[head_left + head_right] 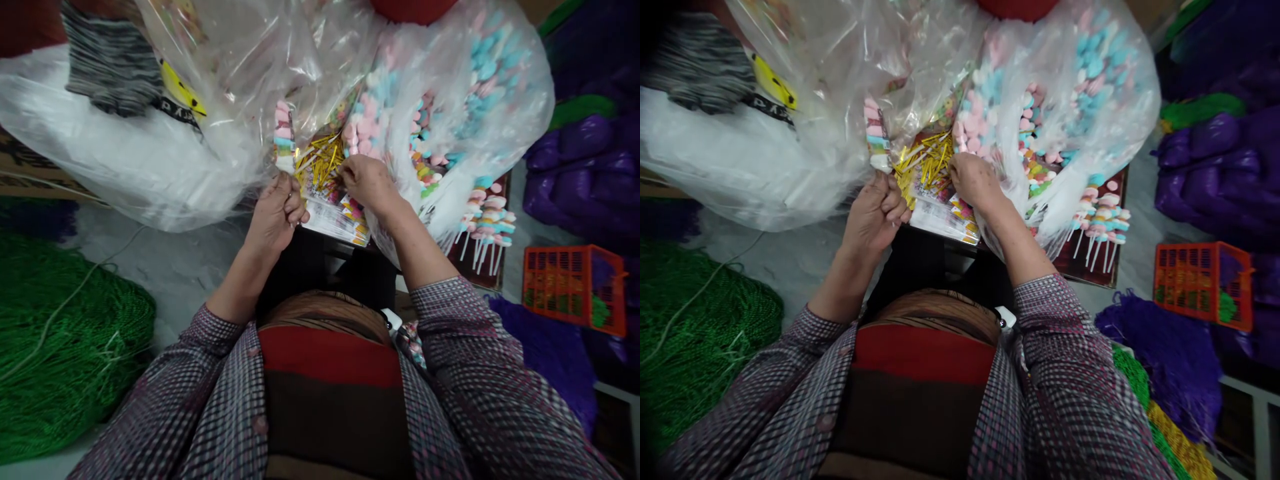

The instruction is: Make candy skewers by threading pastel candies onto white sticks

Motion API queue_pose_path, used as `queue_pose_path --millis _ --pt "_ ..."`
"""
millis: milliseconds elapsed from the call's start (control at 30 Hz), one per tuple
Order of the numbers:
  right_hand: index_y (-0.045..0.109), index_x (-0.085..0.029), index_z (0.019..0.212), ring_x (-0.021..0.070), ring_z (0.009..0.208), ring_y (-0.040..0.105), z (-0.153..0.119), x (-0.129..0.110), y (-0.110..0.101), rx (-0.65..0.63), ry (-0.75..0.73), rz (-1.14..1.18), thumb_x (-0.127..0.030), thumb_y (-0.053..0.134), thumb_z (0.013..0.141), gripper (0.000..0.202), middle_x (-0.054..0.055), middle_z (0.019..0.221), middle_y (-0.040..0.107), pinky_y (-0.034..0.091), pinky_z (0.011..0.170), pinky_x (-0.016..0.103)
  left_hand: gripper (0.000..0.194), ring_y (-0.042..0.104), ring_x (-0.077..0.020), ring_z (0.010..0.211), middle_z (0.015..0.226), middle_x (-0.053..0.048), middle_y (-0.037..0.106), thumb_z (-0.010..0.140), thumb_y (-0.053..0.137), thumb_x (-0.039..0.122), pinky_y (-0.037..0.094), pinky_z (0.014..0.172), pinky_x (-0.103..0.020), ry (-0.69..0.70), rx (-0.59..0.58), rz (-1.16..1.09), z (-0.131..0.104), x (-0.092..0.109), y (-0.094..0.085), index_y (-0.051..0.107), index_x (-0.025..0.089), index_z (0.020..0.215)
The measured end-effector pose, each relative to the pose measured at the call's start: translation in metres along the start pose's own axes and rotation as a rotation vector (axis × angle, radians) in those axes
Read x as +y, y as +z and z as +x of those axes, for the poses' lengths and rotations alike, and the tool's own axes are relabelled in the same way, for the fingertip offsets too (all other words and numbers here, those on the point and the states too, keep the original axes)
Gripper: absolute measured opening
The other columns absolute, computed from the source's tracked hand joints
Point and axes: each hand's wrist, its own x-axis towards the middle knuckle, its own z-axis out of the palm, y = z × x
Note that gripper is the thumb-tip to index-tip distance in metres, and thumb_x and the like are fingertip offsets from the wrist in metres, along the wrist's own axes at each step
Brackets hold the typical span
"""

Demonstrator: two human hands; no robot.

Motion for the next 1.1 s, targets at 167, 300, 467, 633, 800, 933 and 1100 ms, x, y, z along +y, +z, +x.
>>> queue_pose_path --millis 167,300,467,633,800,933,1100 --pt "0.064 -0.02 0.09 0.0234 0.09 0.068 -0.007 -0.013 -0.012 0.114 0.074 0.256 -0.029 0.054 0.096 0.015 0.007 0.088 0.072 0.057 0.085 0.043 0.037 0.024 -0.0054 0.035 0.046 0.011 0.026 0.099 0.058 0.05 0.036 0.04 -0.02 -0.02 -0.014 -0.01 0.0 -0.005 0.002 0.054 0.023 0.073" --pt "0.06 -0.022 0.084 0.0158 0.073 0.065 -0.016 -0.023 -0.013 0.195 0.076 0.547 -0.04 0.054 0.098 0.024 0.001 0.073 0.066 0.059 0.07 0.034 0.035 0.023 -0.0042 0.034 0.045 0.012 0.029 0.097 0.062 0.048 0.031 0.036 -0.018 -0.025 -0.019 -0.03 0.001 -0.006 0.005 0.055 0.022 0.074" --pt "0.065 -0.022 0.086 0.0192 0.083 0.069 -0.011 -0.016 -0.009 0.305 0.049 0.354 -0.039 0.052 0.098 0.025 0.002 0.079 0.071 0.06 0.081 0.037 0.034 0.021 -0.0036 0.033 0.044 0.011 0.029 0.1 0.059 0.04 0.025 0.035 -0.018 -0.004 0.007 -0.094 0.002 -0.003 0.006 0.055 0.021 0.072" --pt "0.069 -0.023 0.102 0.0265 0.108 0.069 0.017 -0.013 0.009 0.14 -0.08 0.066 -0.034 0.041 0.103 0.03 0.009 0.112 0.075 0.056 0.094 0.041 0.034 0.021 -0.0037 0.032 0.043 0.011 0.03 0.1 0.058 0.039 0.023 0.035 -0.018 -0.029 -0.001 -0.102 0.002 -0.003 0.007 0.056 0.021 0.071" --pt "0.066 -0.02 0.095 0.0269 0.104 0.068 0.031 -0.008 0.022 0.082 -0.105 -0.029 -0.034 0.031 0.106 0.039 0.012 0.108 0.073 0.056 0.089 0.04 0.034 0.022 -0.004 0.032 0.043 0.01 0.031 0.102 0.056 0.037 0.024 0.035 -0.018 -0.047 0.015 -0.112 0.003 -0.006 0.003 0.056 0.021 0.071" --pt "0.064 -0.022 0.102 0.0257 0.102 0.067 0.026 0.003 0.015 0.08 -0.108 -0.004 -0.037 0.04 0.104 0.028 0.01 0.11 0.072 0.055 0.088 0.037 0.034 0.022 -0.0042 0.032 0.044 0.01 0.03 0.1 0.058 0.039 0.025 0.035 -0.019 -0.059 0.028 -0.109 0.006 -0.007 -0.002 0.055 0.021 0.071" --pt "0.064 -0.023 0.099 0.025 0.094 0.068 0.015 0.004 -0.002 0.149 -0.023 0.117 -0.039 0.056 0.099 0.018 0.007 0.09 0.073 0.053 0.086 0.037 0.035 0.021 -0.0034 0.032 0.044 0.011 0.03 0.099 0.061 0.041 0.024 0.036 -0.019 -0.056 0.017 -0.08 0.01 -0.007 -0.001 0.055 0.021 0.071"
